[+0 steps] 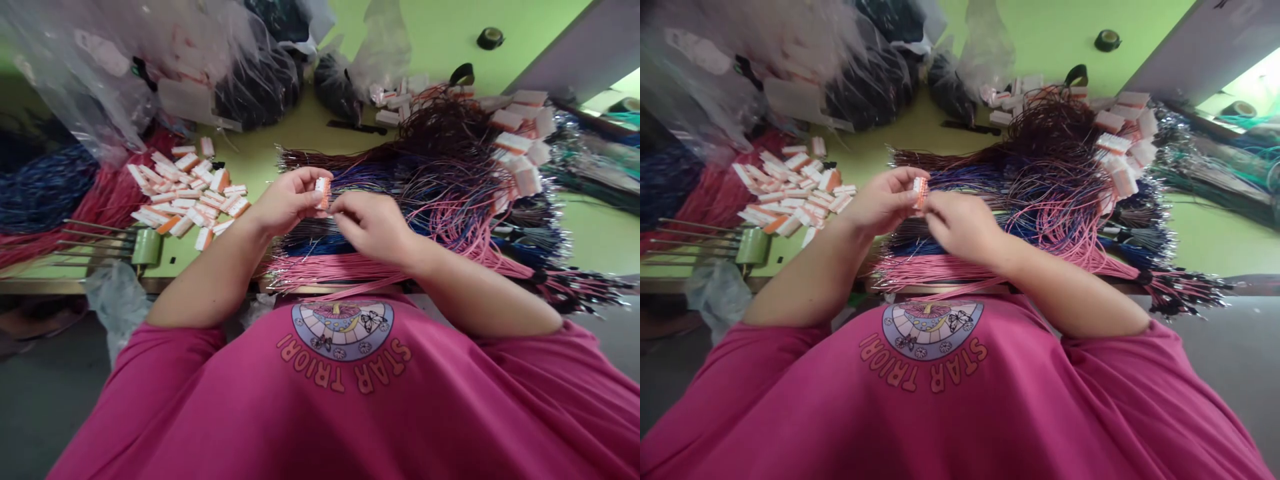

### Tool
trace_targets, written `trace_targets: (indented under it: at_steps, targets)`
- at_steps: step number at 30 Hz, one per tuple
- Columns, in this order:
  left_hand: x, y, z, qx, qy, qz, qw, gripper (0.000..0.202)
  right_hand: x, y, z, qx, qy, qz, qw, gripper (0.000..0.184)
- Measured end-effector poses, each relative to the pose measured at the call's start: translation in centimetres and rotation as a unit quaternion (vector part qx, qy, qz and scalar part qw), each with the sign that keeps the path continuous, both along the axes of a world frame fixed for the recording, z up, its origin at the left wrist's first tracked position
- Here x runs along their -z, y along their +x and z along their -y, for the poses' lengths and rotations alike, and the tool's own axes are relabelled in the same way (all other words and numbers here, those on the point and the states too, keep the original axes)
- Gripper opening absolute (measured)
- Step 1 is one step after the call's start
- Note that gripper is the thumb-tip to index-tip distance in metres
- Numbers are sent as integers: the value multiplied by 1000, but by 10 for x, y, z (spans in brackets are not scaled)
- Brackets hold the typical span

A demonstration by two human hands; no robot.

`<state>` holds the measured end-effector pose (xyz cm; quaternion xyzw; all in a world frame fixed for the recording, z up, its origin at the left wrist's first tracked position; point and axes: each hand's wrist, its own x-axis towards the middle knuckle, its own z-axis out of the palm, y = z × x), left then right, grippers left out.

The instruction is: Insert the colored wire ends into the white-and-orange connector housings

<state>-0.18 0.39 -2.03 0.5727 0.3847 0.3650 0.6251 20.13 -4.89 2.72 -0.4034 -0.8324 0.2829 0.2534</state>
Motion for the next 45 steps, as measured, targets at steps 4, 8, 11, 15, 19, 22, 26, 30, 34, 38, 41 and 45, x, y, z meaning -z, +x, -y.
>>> trace_targets:
  at_steps: [4, 8, 11, 15, 19, 22, 26, 30, 34, 38, 41, 45]
  targets:
    - [-3, 2, 0, 2, -30, 25, 999, 42, 12, 21, -12, 66, 56, 31, 996, 24]
    - [-6, 3, 2, -13, -32, 28, 999, 42, 18, 21, -10, 54, 82, 41, 994, 25]
    - [-6, 3, 2, -7, -23, 19, 1000, 42, 21, 19, -10, 58, 112, 32, 991, 27]
    - [-5, 4, 2, -1, -32, 31, 999, 44, 23, 18, -10, 54, 115, 49, 991, 28]
    - [-3, 4, 2, -2, -34, 49, 998, 51, 19, 16, -10, 81, 75, 75, 991, 29]
    - [-3, 5, 2, -7, -22, 44, 999, 54, 14, 14, -10, 99, 42, 91, 990, 29]
    - [0, 6, 2, -23, 10, 25, 999, 56, 9, 12, -15, 100, -5, 108, 989, 29]
    - [3, 6, 2, -42, 46, -18, 998, 53, 7, 13, -24, 76, -56, 81, 992, 25]
    - [3, 7, 4, -40, 66, -34, 996, 52, 2, 13, -32, 56, -111, 34, 992, 22]
    - [1, 9, 8, -39, 69, -24, 997, 55, 1, 8, -32, 47, -174, -4, 984, 23]
    - [0, 11, 10, -54, 69, -22, 996, 53, 10, 2, -30, 62, -162, -16, 985, 26]
    - [2, 10, 8, -74, 79, -31, 994, 47, 20, -3, -31, 81, -147, -35, 985, 22]
